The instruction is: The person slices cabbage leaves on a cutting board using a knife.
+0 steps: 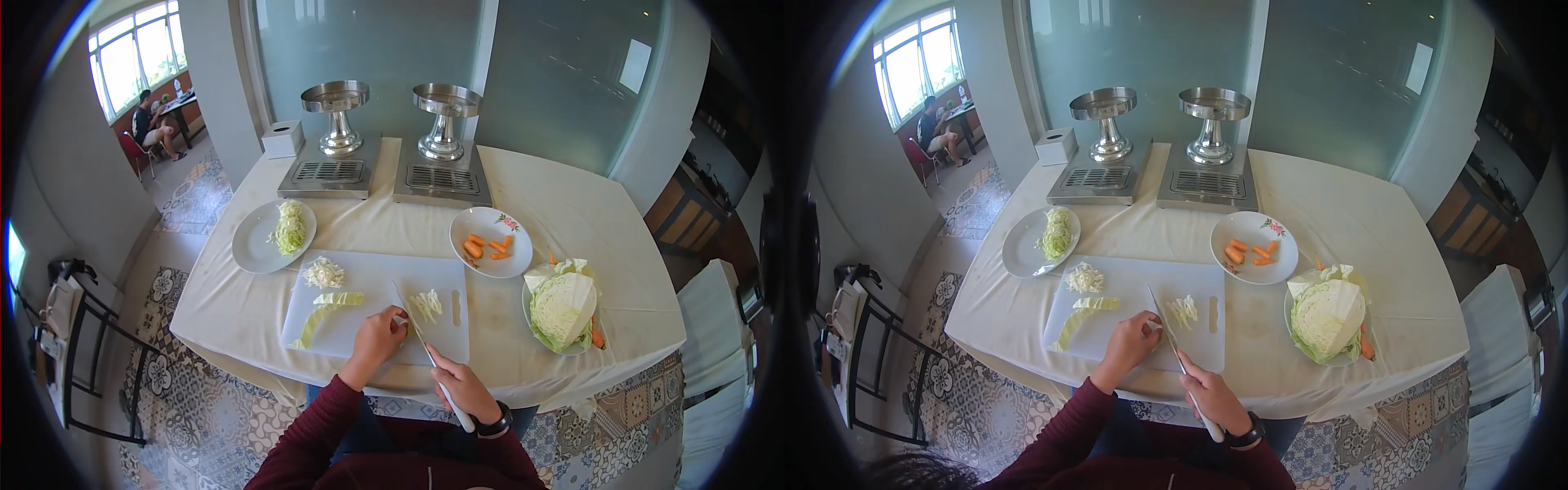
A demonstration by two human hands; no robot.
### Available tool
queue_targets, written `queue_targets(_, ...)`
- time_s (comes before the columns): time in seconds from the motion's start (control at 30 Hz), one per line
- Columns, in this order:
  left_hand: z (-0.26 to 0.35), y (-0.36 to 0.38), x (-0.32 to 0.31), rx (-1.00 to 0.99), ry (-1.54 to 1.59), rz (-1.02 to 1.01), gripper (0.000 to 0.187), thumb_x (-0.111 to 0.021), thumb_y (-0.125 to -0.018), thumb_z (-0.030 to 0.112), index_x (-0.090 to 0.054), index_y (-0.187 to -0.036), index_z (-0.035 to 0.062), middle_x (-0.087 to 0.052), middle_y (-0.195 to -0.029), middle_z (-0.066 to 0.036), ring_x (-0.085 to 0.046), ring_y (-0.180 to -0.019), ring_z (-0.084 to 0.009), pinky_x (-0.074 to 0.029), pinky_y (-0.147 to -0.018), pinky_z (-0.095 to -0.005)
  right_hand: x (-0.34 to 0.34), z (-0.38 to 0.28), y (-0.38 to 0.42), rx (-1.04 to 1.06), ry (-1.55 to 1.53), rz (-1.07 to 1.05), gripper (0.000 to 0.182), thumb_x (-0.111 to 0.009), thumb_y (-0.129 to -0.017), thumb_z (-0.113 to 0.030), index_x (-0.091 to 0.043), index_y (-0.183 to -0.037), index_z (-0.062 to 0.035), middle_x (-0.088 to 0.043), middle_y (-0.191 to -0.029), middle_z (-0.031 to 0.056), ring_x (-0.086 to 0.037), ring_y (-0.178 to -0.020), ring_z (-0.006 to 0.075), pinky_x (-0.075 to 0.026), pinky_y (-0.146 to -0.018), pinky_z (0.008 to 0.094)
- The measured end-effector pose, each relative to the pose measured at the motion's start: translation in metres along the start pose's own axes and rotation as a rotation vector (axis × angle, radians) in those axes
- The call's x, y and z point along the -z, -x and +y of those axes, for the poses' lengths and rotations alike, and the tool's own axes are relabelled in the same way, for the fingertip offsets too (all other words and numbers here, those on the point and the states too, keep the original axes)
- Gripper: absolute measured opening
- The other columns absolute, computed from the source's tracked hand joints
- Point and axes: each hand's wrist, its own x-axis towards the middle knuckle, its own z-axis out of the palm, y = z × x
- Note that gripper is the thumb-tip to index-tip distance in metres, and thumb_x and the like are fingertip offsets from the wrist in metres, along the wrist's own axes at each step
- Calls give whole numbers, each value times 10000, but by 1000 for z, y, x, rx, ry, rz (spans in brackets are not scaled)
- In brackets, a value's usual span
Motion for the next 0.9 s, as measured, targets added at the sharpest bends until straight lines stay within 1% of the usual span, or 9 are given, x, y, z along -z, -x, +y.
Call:
queue_targets(0.07, 0, 0, -1, -2, 1, 3, 203, -679, -801, 129, -690, -994, 66, -680, -695, -130, -676, -643, -306, -526, -619, -394, -1, 8, 0, 16, 11, 14, 544, -423, -1041, -148, -292, -1569, -172, -439, -621, -10, -421, -474, 72, -433, -468, 241)
queue_targets(0.13, -1, 0, -2, 2, -4, 3, 201, -676, -803, 128, -689, -993, 62, -682, -697, -128, -677, -644, -304, -527, -620, -393, -3, 11, 7, 36, 5, 34, 539, -440, -1027, -139, -327, -1553, -150, -443, -610, -18, -424, -484, 68, -433, -457, 249)
queue_targets(0.37, -1, 0, -1, 26, 22, -12, 198, -676, -805, 128, -690, -992, 65, -682, -697, -129, -678, -650, -304, -526, -623, -391, 3, 5, 30, 55, 4, 51, 534, -487, -1001, -129, -387, -1524, -113, -440, -605, -24, -433, -503, 60, -428, -460, 251)
queue_targets(0.47, -3, 0, -2, 7, 12, -4, 191, -682, -812, 136, -691, -991, 72, -678, -692, -128, -674, -647, -304, -522, -620, -393, 11, 12, 27, 91, 107, 36, 552, -475, -1013, -108, -348, -1548, -155, -471, -666, -19, -451, -534, 56, -455, -493, 232)
queue_targets(0.57, -3, 0, -1, -5, 11, -2, 181, -690, -819, 146, -692, -987, 77, -667, -678, -123, -667, -640, -304, -517, -617, -394, 13, 8, 29, 103, 137, 95, 546, -493, -1006, -100, -374, -1536, -147, -478, -665, -23, -454, -547, 51, -454, -496, 231)
queue_targets(0.67, -2, 1, -1, -14, 8, 5, 175, -694, -824, 152, -690, -983, 80, -658, -667, -120, -662, -636, -305, -512, -614, -397, 15, 14, 26, 179, 153, 105, 549, -510, -997, -96, -384, -1530, -140, -483, -668, -27, -447, -551, 45, -453, -494, 228)
queue_targets(0.77, -2, 1, -1, -11, 7, 5, 166, -693, -830, 155, -685, -980, 85, -656, -666, -118, -661, -637, -304, -509, -610, -399, 12, 16, 26, 213, 165, 144, 552, -550, -982, -110, -413, -1516, -139, -495, -667, -39, -433, -553, 49, -436, -507, 229)
queue_targets(0.87, 2, 2, 0, -12, -3, 18, 157, -695, -847, 168, -679, -986, 95, -654, -673, -116, -658, -637, -300, -504, -604, -396, 14, 20, 22, 328, 302, 232, 561, -591, -959, -128, -438, -1498, -130, -469, -620, 1, -416, -550, 56, -410, -513, 254)
queue_targets(0.9, 3, 2, 0, -17, 4, 32, 155, -695, -854, 173, -677, -989, 98, -649, -678, -116, -655, -636, -297, -502, -602, -394, 13, 16, 22, 334, 344, 262, 563, -602, -949, -133, -448, -1490, -131, -452, -604, 23, -411, -537, 74, -406, -515, 266)
